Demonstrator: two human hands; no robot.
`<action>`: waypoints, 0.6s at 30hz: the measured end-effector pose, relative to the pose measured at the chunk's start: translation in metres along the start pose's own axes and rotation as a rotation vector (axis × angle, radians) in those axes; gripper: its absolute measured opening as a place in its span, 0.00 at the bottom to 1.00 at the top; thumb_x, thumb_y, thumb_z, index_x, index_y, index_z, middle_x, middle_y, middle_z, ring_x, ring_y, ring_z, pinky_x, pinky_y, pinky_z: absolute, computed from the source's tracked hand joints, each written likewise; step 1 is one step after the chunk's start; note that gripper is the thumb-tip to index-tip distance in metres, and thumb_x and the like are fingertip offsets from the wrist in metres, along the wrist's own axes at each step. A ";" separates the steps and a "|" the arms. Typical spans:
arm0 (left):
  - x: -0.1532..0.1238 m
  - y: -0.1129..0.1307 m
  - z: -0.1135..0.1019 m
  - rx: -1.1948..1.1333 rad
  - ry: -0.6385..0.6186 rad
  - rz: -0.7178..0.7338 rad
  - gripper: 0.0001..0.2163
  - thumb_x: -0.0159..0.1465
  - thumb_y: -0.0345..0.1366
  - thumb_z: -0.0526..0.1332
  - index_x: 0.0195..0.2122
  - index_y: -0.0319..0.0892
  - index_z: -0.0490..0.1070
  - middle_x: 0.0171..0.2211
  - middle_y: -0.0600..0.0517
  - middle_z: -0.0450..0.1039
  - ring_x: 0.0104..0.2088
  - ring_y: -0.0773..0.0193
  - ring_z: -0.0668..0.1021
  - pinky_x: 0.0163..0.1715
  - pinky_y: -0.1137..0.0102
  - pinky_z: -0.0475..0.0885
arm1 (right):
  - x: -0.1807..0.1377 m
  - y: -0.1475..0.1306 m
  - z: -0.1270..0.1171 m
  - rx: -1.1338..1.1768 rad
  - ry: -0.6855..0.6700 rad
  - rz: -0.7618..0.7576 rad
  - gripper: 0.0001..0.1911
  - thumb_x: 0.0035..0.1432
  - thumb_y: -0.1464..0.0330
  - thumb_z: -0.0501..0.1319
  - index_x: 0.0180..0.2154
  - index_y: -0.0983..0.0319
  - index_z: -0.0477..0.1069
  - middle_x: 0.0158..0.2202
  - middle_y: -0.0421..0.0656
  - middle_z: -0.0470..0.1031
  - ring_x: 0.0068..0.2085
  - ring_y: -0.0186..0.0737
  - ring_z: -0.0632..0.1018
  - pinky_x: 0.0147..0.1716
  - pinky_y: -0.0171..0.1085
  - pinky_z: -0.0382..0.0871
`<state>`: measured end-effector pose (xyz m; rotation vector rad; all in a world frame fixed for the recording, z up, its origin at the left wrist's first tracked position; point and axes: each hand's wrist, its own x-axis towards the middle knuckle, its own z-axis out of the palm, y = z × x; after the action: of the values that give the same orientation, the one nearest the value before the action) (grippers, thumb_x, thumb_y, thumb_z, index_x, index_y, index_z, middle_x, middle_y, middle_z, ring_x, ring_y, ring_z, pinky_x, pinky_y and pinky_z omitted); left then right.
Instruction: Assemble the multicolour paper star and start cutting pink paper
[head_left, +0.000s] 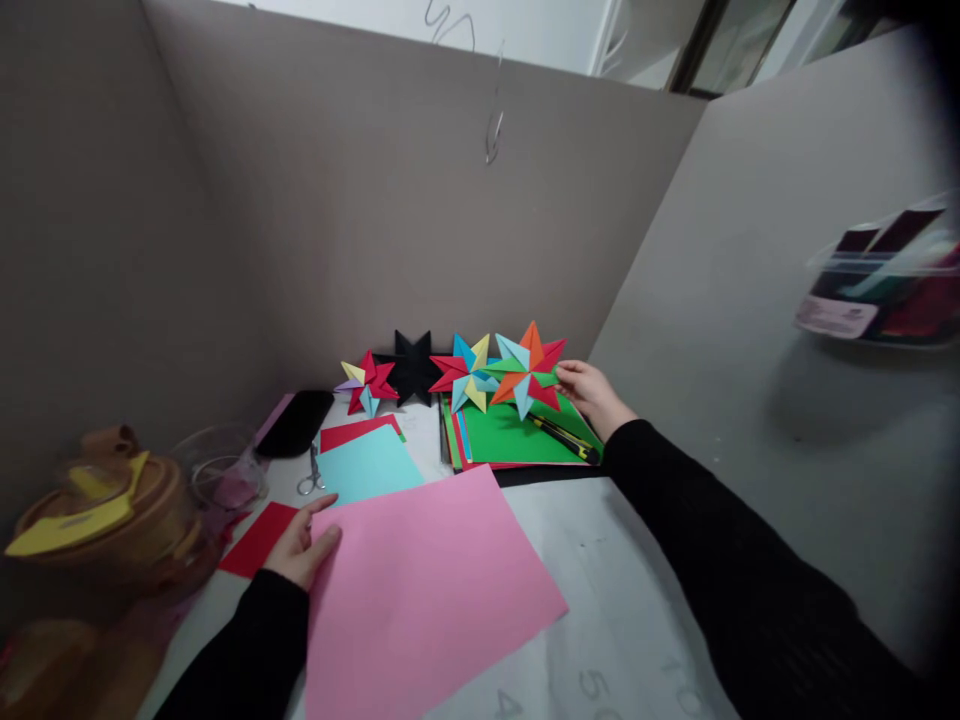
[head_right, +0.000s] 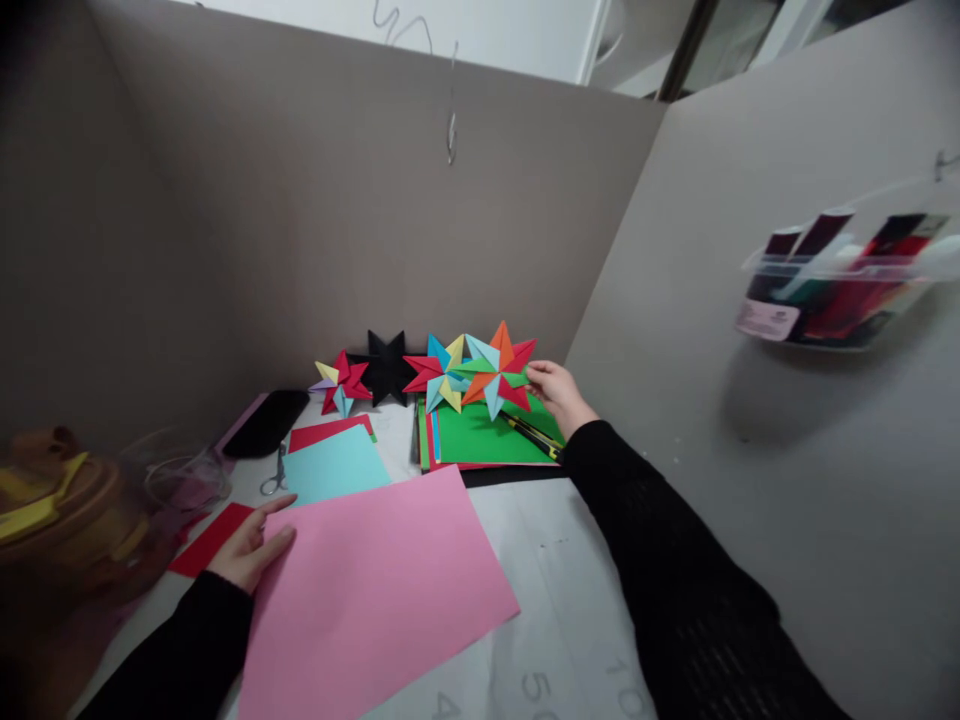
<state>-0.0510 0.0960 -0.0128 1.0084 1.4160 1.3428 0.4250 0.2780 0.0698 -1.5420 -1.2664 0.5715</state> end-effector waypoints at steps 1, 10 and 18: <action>-0.001 0.000 0.000 -0.006 -0.004 -0.014 0.35 0.41 0.53 0.68 0.48 0.40 0.68 0.32 0.49 0.76 0.32 0.56 0.79 0.31 0.67 0.73 | 0.000 0.006 0.014 0.030 -0.020 0.011 0.16 0.62 0.63 0.58 0.50 0.63 0.66 0.49 0.46 0.70 0.44 0.42 0.75 0.42 0.46 0.72; 0.004 -0.007 -0.004 -0.030 0.022 0.005 0.34 0.40 0.52 0.70 0.47 0.42 0.70 0.38 0.48 0.76 0.35 0.57 0.78 0.33 0.69 0.72 | -0.005 0.037 0.044 -0.107 0.096 -0.033 0.18 0.62 0.63 0.58 0.51 0.63 0.65 0.51 0.47 0.69 0.47 0.44 0.74 0.44 0.47 0.71; 0.008 -0.009 -0.003 -0.029 -0.006 0.021 0.34 0.40 0.52 0.70 0.47 0.41 0.70 0.35 0.49 0.75 0.33 0.58 0.78 0.32 0.68 0.73 | -0.070 0.060 -0.006 -0.588 -0.112 -0.052 0.15 0.62 0.63 0.58 0.50 0.62 0.67 0.50 0.47 0.70 0.46 0.42 0.74 0.44 0.47 0.71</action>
<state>-0.0560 0.1023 -0.0223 1.0102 1.3813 1.3714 0.4323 0.2159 0.0018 -1.9649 -1.6519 0.2592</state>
